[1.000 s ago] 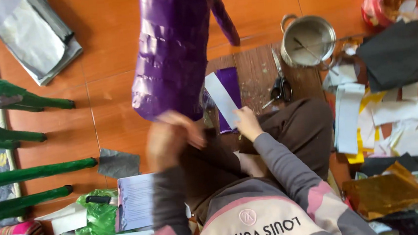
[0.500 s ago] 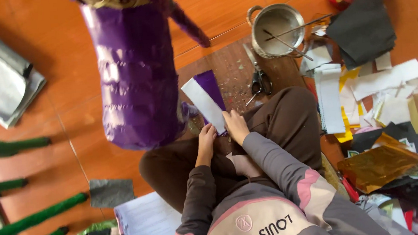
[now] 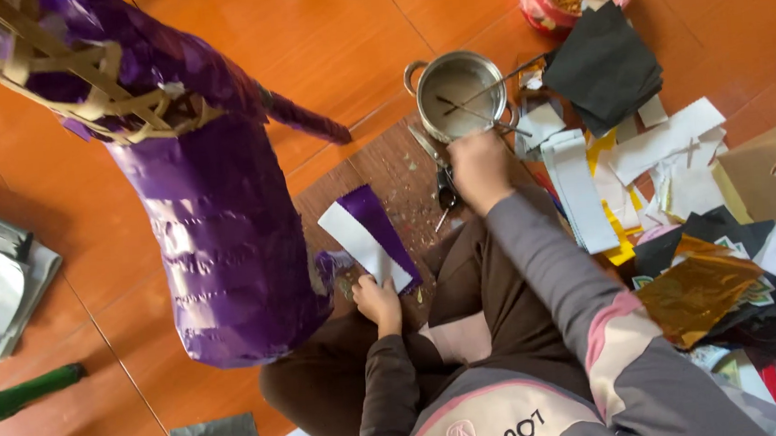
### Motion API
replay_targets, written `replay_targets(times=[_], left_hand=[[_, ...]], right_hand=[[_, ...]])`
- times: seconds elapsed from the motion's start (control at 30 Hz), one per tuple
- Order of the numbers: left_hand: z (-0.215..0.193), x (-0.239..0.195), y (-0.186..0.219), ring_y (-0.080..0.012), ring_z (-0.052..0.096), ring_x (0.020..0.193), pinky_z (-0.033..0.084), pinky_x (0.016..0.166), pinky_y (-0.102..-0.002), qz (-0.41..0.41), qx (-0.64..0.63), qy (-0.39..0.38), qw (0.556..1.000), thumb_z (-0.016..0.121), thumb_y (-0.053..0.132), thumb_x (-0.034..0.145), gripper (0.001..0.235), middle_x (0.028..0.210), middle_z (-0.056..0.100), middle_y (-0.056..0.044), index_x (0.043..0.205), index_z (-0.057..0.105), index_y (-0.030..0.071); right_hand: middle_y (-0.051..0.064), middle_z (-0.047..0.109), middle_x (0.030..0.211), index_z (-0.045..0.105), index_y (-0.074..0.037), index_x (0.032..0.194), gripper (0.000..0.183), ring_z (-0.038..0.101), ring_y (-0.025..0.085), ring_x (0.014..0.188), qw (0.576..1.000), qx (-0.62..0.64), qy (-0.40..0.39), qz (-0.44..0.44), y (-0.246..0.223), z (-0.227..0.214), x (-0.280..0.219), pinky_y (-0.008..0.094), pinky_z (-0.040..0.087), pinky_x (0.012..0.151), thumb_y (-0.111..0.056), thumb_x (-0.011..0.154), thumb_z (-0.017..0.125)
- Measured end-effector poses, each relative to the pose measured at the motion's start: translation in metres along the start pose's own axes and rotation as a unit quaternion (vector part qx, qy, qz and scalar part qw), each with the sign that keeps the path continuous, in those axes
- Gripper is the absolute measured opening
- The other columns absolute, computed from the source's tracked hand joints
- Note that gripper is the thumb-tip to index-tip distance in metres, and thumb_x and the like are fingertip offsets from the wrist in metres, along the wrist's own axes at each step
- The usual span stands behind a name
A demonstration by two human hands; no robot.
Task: Wrapping a sculpture frame with purple material and cutting paper strips with scissors
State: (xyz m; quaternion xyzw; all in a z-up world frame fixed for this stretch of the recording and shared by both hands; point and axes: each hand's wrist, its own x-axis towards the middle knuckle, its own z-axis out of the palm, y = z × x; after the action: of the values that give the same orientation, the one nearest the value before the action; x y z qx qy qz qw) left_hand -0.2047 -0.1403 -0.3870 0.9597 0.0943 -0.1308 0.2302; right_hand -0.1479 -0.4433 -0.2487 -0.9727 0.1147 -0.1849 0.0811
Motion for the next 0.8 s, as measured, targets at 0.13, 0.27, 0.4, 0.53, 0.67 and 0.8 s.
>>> replay_targets(times=[0.13,0.27,0.4,0.53,0.67,0.8], left_hand=[[-0.001,0.003,-0.005,-0.0402,0.062,0.097,0.053,0.081,-0.051,-0.029,-0.049,-0.012,0.998,0.081,0.023,0.072,0.041,0.101,0.056,-0.014,0.099,0.054,0.01],[0.008,0.011,-0.017,-0.0388,0.068,0.094,0.054,0.081,-0.049,-0.089,-0.14,-0.048,0.985,0.08,0.018,0.075,0.043,0.093,0.067,-0.013,0.106,0.049,0.016],[-0.001,0.009,-0.016,-0.0391,0.068,0.101,0.055,0.084,-0.048,-0.116,-0.181,-0.071,0.974,0.083,0.016,0.072,0.05,0.099,0.069,-0.02,0.114,0.055,0.008],[-0.007,0.006,-0.013,-0.032,0.069,0.089,0.057,0.074,-0.042,-0.131,-0.334,-0.082,0.93,0.079,0.011,0.075,0.041,0.09,0.07,-0.02,0.112,0.062,0.002],[-0.028,-0.008,0.008,-0.0241,0.061,0.08,0.056,0.07,-0.038,-0.206,-0.535,-0.11,0.812,0.074,0.009,0.078,0.034,0.087,0.062,-0.016,0.108,0.062,-0.001],[0.019,0.014,-0.017,-0.0308,0.059,0.092,0.054,0.077,-0.052,-0.23,-0.62,-0.148,0.735,0.068,0.008,0.081,0.041,0.099,0.059,-0.02,0.119,0.056,0.0]], right_hand=[[0.014,0.051,0.089,0.059,-0.014,0.092,0.012,0.059,0.036,0.083,0.991,-0.082,-0.056,0.092,0.087,0.019,0.018,0.047,0.052,0.061,-0.008,0.083,0.056],[0.012,0.049,0.098,0.057,-0.016,0.106,0.024,0.065,0.035,0.087,0.978,-0.027,-0.153,0.139,0.069,-0.005,0.009,0.051,0.057,0.066,-0.009,0.085,0.051],[0.018,0.058,0.102,0.059,-0.02,0.118,0.032,0.063,0.038,0.103,0.948,0.121,-0.185,0.23,0.032,0.004,-0.026,0.05,0.052,0.085,-0.022,0.09,0.044],[0.011,0.06,0.098,0.053,-0.013,0.131,0.037,0.056,0.021,0.081,0.789,0.446,-0.147,0.396,-0.005,0.009,-0.046,0.032,0.044,0.062,-0.026,0.096,0.051],[0.008,0.062,0.076,0.048,-0.009,0.132,0.033,0.058,0.009,0.053,0.645,0.617,-0.114,0.436,-0.03,0.014,-0.051,0.015,0.041,0.035,-0.016,0.1,0.046],[0.012,0.066,0.077,0.053,-0.011,0.128,0.031,0.062,0.011,0.054,0.636,0.627,-0.142,0.426,-0.042,-0.008,-0.056,0.016,0.041,0.033,-0.014,0.097,0.049]])
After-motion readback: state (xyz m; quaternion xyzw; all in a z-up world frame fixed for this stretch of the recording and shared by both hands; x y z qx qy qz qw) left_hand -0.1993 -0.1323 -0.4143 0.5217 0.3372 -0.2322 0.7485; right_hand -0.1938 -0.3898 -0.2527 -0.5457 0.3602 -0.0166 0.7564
